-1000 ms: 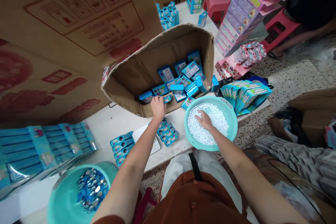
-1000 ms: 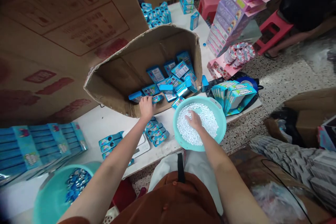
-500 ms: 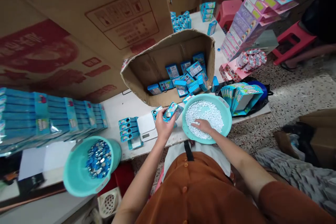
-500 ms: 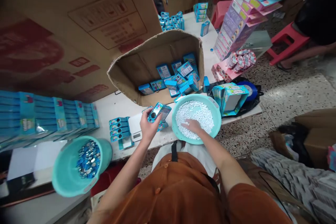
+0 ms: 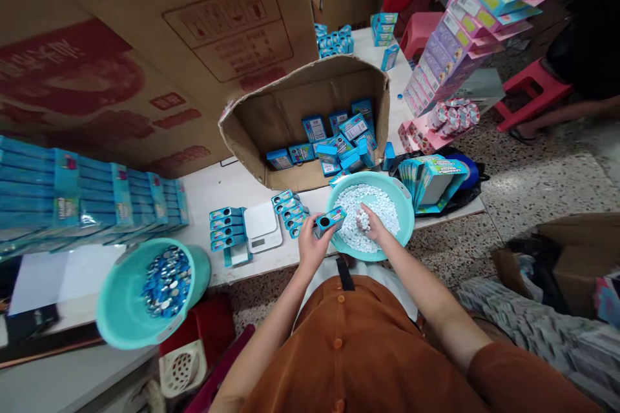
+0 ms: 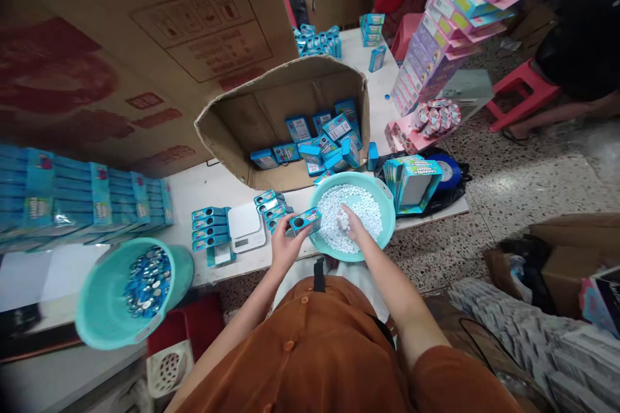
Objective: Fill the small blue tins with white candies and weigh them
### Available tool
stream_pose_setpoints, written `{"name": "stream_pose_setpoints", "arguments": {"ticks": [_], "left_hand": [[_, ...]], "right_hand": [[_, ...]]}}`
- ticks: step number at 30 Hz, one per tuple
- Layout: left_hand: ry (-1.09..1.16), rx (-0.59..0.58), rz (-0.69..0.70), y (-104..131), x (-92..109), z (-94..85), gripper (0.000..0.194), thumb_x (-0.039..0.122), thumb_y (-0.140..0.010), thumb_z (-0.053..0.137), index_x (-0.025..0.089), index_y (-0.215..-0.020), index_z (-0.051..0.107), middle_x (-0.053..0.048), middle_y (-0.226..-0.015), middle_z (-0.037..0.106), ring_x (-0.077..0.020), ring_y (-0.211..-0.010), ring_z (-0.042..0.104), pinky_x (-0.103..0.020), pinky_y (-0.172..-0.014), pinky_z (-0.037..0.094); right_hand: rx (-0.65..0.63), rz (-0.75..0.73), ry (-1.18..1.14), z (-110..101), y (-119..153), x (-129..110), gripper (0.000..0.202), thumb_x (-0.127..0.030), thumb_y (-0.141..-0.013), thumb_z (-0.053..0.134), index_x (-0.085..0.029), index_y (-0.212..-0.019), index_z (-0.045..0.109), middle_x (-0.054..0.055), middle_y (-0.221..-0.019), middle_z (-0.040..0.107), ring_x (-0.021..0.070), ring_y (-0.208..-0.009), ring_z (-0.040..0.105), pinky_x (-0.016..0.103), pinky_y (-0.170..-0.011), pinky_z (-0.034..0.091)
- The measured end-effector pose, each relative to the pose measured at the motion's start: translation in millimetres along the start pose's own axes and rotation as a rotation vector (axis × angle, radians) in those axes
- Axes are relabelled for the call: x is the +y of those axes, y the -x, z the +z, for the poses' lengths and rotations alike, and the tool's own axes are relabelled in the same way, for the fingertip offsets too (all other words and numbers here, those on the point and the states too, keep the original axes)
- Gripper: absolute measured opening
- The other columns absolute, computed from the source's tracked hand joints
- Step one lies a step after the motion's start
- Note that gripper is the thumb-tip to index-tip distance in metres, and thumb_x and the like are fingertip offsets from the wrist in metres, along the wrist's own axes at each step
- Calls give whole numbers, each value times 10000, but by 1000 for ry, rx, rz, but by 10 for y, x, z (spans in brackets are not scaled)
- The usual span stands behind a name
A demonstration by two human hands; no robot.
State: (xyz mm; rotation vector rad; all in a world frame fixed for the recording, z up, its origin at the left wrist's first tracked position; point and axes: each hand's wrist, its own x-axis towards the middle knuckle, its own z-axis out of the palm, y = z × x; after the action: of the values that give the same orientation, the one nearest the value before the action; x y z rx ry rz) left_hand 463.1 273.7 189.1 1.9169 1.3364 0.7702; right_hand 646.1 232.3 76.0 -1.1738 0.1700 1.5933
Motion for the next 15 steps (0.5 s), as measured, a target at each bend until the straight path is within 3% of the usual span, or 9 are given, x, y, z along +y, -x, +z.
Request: {"name": "stream_pose_setpoints", "arguments": {"ticks": [3,10,15], "left_hand": [[6,-78,62,41,-14,103,319,335,-735,679,211,-1011,579,-43,-978,620,-190,-944,583,-320,-848,465],[-40,-176,127,132,-94,397,338,212,-718,684,221,-1040,581,-45,-1019,618,-200,-982,579,-333,-881,459],[-40,-277,221,143,27,579,364,191,-725,669,224,-1074,571,-44,-1028,621,-201,-980,573,-335,-869,457]], "right_hand": [[-120,79,-223,5,132,-144,317,-495,-760,590,-205,-712,471,-58,-496,471,62,-369,402,157,-324,267],[-182,-114,-454,168,540,-480,275,-460,-824,528,-217,-713,466,-56,-506,473,63,-378,396,155,-313,274],[-207,-193,-503,337,777,-557,265,-433,-865,464,-217,-712,470,-59,-506,470,60,-379,394,150,-320,282]]}}
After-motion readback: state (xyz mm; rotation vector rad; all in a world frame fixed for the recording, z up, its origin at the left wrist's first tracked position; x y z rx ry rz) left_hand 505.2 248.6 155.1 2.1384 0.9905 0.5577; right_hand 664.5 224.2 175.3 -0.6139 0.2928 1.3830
